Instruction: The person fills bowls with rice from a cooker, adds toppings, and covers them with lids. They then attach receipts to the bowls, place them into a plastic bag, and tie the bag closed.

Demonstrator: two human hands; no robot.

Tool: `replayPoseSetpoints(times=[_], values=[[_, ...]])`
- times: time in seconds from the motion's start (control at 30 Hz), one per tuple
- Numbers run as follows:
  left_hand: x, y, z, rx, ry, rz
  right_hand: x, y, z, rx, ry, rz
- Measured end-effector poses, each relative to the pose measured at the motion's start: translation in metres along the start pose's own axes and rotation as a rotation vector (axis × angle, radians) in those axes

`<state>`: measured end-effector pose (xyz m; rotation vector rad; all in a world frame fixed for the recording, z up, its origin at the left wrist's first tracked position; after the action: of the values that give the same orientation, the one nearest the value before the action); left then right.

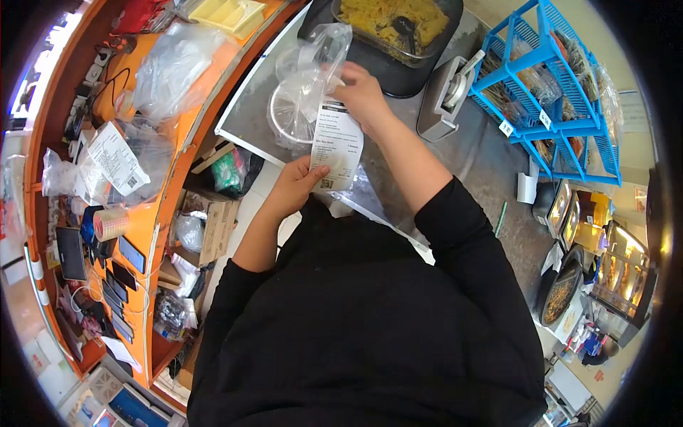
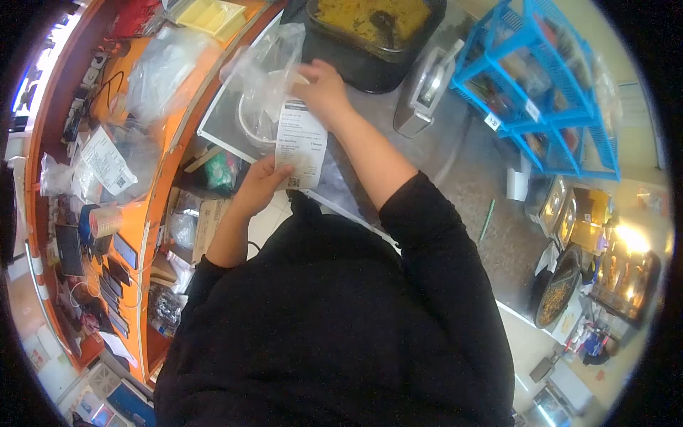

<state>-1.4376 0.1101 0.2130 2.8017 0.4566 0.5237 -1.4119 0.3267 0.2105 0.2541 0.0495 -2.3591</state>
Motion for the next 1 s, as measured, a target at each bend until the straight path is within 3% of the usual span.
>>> replayPoseSetpoints(times=[0.2,0.27,0.33,0.4,0.47,0.57,0.73,0.9,1.0], values=[[-0.009,-0.003,0.014,-0.072,-0.017,-0.007,-0.019,0.001,-0.001,-0.028,0.021,-0.221],[-0.013,0.001,0.026,-0.059,-0.061,-0.067,-0.058,0.036,0.037,-0.086,0.278,-0.33],[-0.021,0.01,0.037,-0.23,-0.179,-0.102,-0.102,0.066,0.033,-0.232,0.447,-0.568],[-0.02,0.015,0.043,-0.396,-0.298,-0.04,-0.153,0.093,-0.004,-0.123,0.692,-0.923],[-0.011,0.02,0.044,-0.567,-0.413,0.116,-0.184,0.119,-0.042,0.149,0.788,-0.968],[0.02,0.007,0.044,-0.51,-0.459,0.313,-0.199,0.124,-0.082,0.434,0.215,-0.598],[0.074,-0.04,0.055,-0.258,-0.563,0.462,-0.191,0.11,-0.052,0.369,0.176,-0.596],[0.125,-0.075,0.059,-0.242,-0.346,0.325,-0.172,0.101,-0.03,0.315,0.067,-0.475],[0.136,-0.091,0.073,-0.222,-0.268,0.246,-0.179,0.095,-0.053,0.412,-0.032,-0.51]])
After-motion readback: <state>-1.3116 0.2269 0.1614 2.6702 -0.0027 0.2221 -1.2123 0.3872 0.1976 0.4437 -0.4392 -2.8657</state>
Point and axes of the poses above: each hand's wrist, its own y-axis away from the middle knuckle, its own x-axis out of the palm, z = x × y, the point moved 2 cm from there along -y, towards the middle knuckle, and after that the axes turned 4 degrees about y, right-handed, at the moved point
